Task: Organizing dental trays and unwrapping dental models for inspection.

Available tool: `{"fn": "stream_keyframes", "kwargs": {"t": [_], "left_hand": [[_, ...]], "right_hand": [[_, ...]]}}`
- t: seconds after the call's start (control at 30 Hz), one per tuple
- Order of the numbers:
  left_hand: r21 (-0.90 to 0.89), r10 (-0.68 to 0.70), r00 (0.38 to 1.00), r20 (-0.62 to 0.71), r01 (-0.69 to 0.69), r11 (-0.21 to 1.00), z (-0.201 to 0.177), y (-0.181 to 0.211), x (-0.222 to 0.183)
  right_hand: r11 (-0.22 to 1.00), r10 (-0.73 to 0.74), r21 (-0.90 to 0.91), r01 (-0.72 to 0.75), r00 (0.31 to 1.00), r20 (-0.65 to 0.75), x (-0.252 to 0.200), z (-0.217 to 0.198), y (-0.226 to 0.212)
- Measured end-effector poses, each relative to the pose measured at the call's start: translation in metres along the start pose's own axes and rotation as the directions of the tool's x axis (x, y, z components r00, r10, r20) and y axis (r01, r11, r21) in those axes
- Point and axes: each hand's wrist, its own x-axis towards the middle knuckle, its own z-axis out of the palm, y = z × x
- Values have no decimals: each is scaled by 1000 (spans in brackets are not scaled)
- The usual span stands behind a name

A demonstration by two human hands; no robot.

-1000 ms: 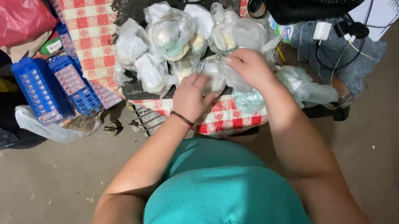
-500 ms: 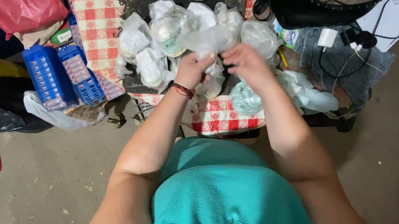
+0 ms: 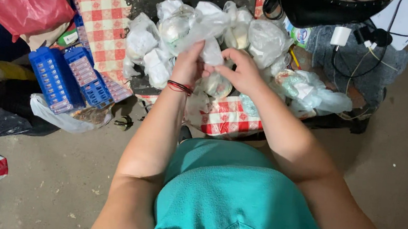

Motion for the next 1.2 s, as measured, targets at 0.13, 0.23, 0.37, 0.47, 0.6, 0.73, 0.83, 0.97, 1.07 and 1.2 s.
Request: {"fn": "stream_keyframes", "kwargs": {"t": [0.13, 0.23, 0.37, 0.47, 0.6, 0.73, 0.83, 0.97, 1.07, 1.2], "left_hand": [[76, 15, 996, 89, -22, 997, -19, -16, 5], [264, 227, 928, 297, -308, 914, -33, -41, 23], [245, 316, 927, 200, -360, 900, -2, -23, -3], [255, 276, 959, 65, -283, 924, -3, -39, 15], [331, 314, 949, -28, -288, 899, -5, -33, 22], [501, 390, 920, 44, -358, 788, -5, -13, 7], [468, 410, 904, 118, -415, 780, 4, 5, -4], [275, 359, 922, 141, -385, 881, 14, 21, 5], [142, 210, 961, 180, -236, 961, 23, 85, -45], [-22, 343, 867, 362, -360, 933, 26, 123, -61]], "right_hand": [[926, 201, 326, -193, 979, 7, 1, -7, -46], [830, 286, 512, -222, 957, -49, 16, -6, -23], [830, 309, 491, -266, 951, -9, 20, -14, -29], [805, 357, 499, -321, 934, 25, 18, -24, -51], [726, 349, 583, -365, 926, 144, 10, -28, -62], [718, 224, 612, -332, 942, 249, 7, -30, -60], [805, 137, 528, -270, 951, 278, 9, -25, -45], [883, 160, 406, -235, 965, 209, 12, -13, -31], [913, 250, 297, -279, 959, 133, 11, -15, -27], [867, 333, 406, -290, 942, -36, 9, -36, -48]]}}
